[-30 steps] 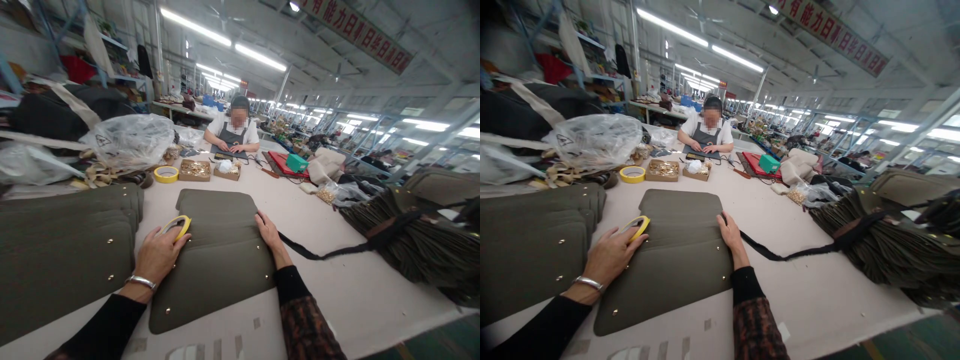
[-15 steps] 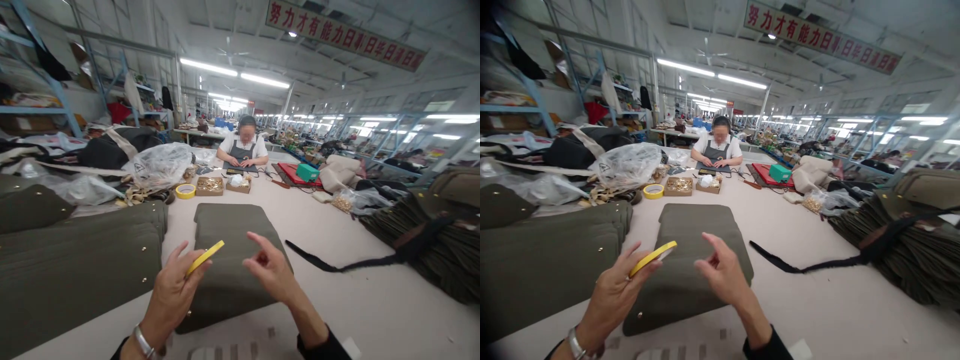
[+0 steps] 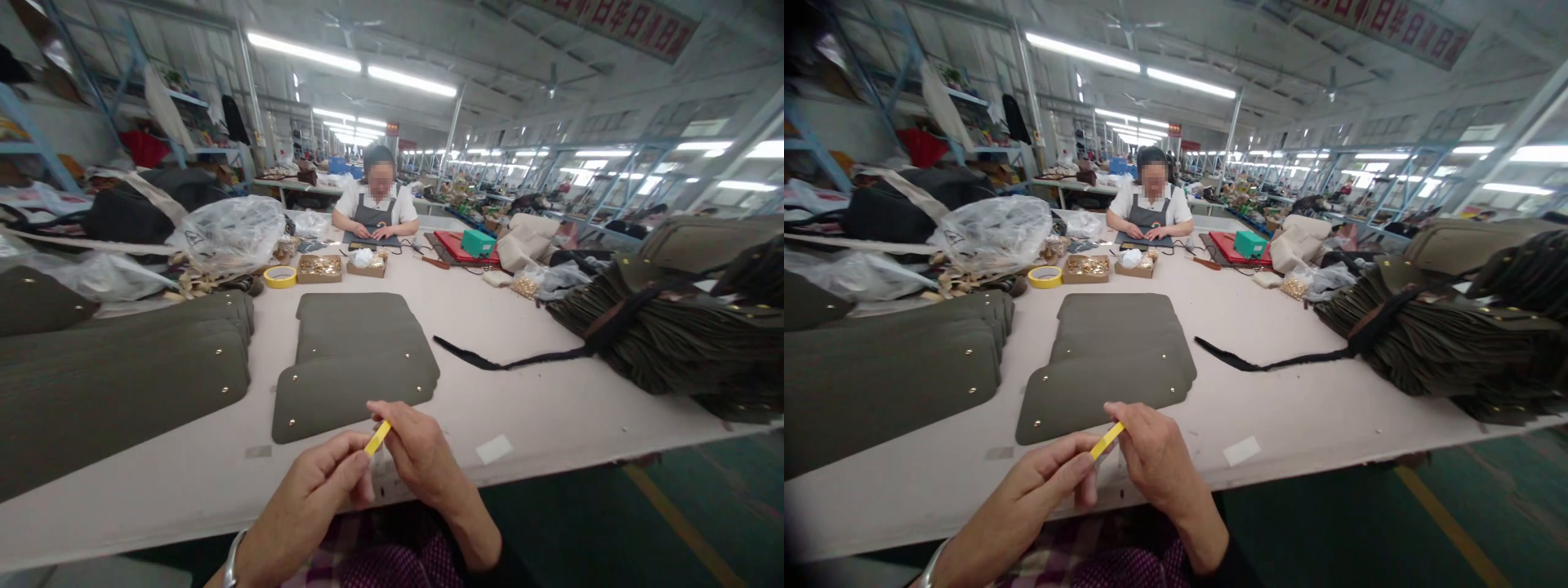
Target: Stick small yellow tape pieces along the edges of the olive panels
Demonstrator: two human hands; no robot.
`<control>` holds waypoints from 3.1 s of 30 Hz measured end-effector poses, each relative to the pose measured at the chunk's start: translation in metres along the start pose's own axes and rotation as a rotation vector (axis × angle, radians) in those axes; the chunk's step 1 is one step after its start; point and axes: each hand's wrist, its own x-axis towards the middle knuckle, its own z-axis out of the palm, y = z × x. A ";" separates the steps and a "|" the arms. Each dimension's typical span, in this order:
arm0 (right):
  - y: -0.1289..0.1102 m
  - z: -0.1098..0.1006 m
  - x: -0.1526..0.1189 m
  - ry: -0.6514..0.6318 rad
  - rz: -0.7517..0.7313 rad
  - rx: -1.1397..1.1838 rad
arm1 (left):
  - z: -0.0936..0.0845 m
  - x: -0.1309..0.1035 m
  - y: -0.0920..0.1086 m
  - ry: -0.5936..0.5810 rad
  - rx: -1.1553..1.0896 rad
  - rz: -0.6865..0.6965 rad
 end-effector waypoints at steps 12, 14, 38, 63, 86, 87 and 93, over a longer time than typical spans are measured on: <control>-0.007 -0.025 -0.024 0.078 0.008 0.067 | 0.024 0.012 -0.020 0.259 0.640 0.412; -0.003 -0.023 -0.021 0.056 0.001 0.022 | 0.026 0.016 -0.020 0.275 0.679 0.435; 0.030 -0.008 -0.002 0.309 0.138 -0.053 | 0.021 0.070 -0.027 0.293 0.833 0.597; 0.098 -0.030 0.003 -0.058 0.500 -0.178 | 0.035 0.109 -0.063 0.081 1.169 0.311; 0.104 -0.050 -0.002 -0.212 0.118 -0.465 | 0.034 0.108 -0.066 0.058 1.087 0.269; 0.103 -0.050 0.000 -0.275 0.060 -0.520 | 0.034 0.107 -0.066 0.061 1.085 0.267; 0.105 -0.036 0.017 -0.397 0.213 -0.634 | 0.034 0.107 -0.065 0.055 1.058 0.255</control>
